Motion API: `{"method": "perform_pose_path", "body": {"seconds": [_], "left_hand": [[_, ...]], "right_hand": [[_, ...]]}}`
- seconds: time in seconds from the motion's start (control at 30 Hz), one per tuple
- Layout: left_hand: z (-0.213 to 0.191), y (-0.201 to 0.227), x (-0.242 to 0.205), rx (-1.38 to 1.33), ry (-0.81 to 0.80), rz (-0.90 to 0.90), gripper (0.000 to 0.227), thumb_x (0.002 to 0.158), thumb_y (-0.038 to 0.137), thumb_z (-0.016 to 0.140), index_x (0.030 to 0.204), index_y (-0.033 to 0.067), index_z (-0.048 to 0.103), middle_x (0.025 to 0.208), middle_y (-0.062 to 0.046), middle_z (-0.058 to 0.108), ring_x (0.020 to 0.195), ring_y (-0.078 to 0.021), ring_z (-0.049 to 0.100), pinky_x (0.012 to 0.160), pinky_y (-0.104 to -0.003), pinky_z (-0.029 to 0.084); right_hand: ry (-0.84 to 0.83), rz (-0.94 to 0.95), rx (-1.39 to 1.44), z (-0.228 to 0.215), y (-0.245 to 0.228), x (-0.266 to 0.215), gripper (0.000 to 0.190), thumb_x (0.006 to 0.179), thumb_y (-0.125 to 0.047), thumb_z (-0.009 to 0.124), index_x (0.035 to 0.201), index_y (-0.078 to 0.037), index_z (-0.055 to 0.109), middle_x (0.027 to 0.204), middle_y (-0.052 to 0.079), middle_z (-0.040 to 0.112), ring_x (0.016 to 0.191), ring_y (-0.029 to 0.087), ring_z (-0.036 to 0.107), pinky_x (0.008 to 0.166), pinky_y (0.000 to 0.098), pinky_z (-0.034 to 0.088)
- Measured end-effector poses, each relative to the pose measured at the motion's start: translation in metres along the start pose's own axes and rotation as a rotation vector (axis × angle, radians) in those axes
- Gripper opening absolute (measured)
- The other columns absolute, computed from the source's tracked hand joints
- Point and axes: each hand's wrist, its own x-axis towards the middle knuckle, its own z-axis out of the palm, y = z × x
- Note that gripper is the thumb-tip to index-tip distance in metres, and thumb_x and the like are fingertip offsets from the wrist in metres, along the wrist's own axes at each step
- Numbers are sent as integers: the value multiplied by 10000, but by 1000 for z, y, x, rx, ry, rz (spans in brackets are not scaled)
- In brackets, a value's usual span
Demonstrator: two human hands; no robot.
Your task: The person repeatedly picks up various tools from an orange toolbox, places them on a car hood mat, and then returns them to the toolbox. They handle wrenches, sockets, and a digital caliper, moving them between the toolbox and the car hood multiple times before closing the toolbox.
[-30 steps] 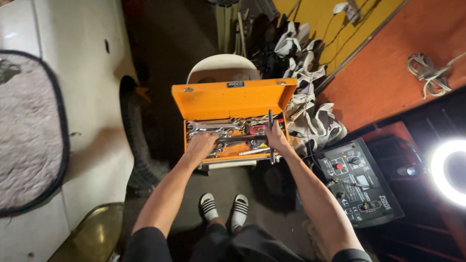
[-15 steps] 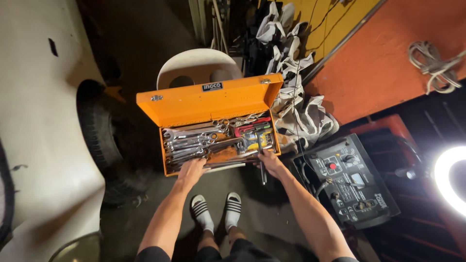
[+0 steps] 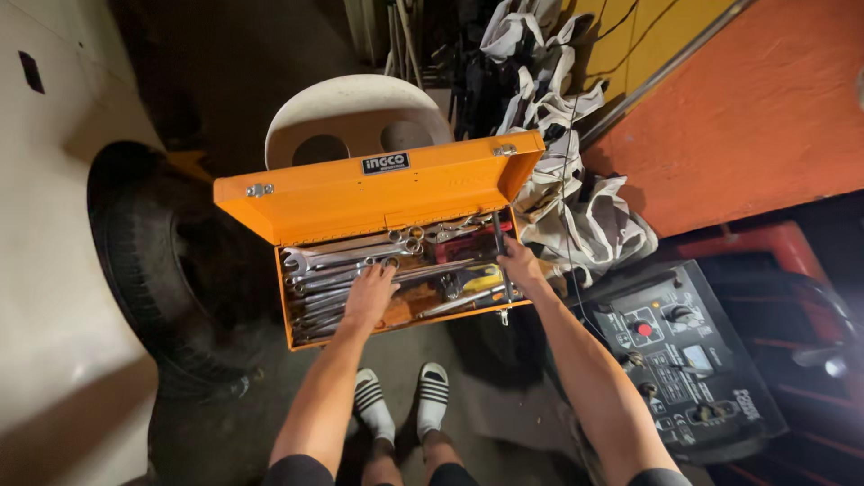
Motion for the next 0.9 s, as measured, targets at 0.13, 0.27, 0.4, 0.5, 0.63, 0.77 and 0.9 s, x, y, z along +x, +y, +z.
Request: {"method": "perform_pose_path", "body": {"seconds": [0.13, 0.27, 0.4, 0.5, 0.63, 0.77, 0.9], "left_hand": [[11, 3, 12, -30, -7, -27, 332, 940, 318, 664, 1177, 96, 593, 1140, -133, 632, 1122, -338, 601, 882, -481, 520], [6, 7, 18, 5, 2, -32, 280, 946, 308, 658, 1124, 98, 606, 1124, -122, 626, 1089, -333, 601, 876, -480, 514], [3, 12, 20, 143, 36, 24, 236, 953, 295, 645, 1121, 131, 619, 1045, -70, 654, 1088, -294, 606, 972, -504, 464], [7, 9, 14, 96, 32, 74, 231, 939, 257, 647, 1132, 131, 629, 1094, -74, 658, 1092, -292, 599, 937, -481, 448], [12, -2, 1, 57, 71, 142, 259, 930, 244, 654, 1138, 92, 630, 1139, -99, 658, 1127, -297, 587, 930, -461, 452], [8, -13, -12, 22, 99, 161, 241, 911, 216, 655, 1121, 100, 658, 1138, -74, 662, 1139, -288, 580, 952, -467, 444], [2, -14, -13, 35, 8, 57, 216, 914, 213, 673, 1108, 120, 694, 1107, -60, 654, 1111, -280, 567, 973, -464, 439]], "right_hand": [[142, -172, -347, -5, 2, 1, 635, 834, -128, 758, 1434, -62, 558, 1059, 234, 714, 958, 307, 701, 846, 406, 553], [241, -100, -323, 6, -20, -13, 621, 832, -133, 737, 1433, -131, 581, 1028, 252, 727, 914, 356, 721, 845, 424, 556], [299, -214, -381, 8, -47, -34, 609, 838, -98, 730, 1431, -116, 595, 1018, 273, 713, 899, 395, 708, 829, 437, 553], [298, -284, -419, 8, -53, -47, 593, 869, -47, 693, 1450, -103, 592, 981, 267, 709, 882, 405, 710, 811, 447, 546], [236, -261, -342, 9, -37, -50, 571, 861, -62, 710, 1420, -87, 596, 942, 220, 734, 847, 352, 736, 773, 407, 570], [170, -203, -243, 18, -11, -37, 531, 848, -100, 740, 1365, -77, 622, 960, 161, 768, 864, 266, 769, 779, 372, 590], [184, -195, -255, 23, 3, -29, 566, 805, -122, 804, 1344, -68, 642, 1021, 168, 752, 929, 267, 743, 809, 374, 576]]}}
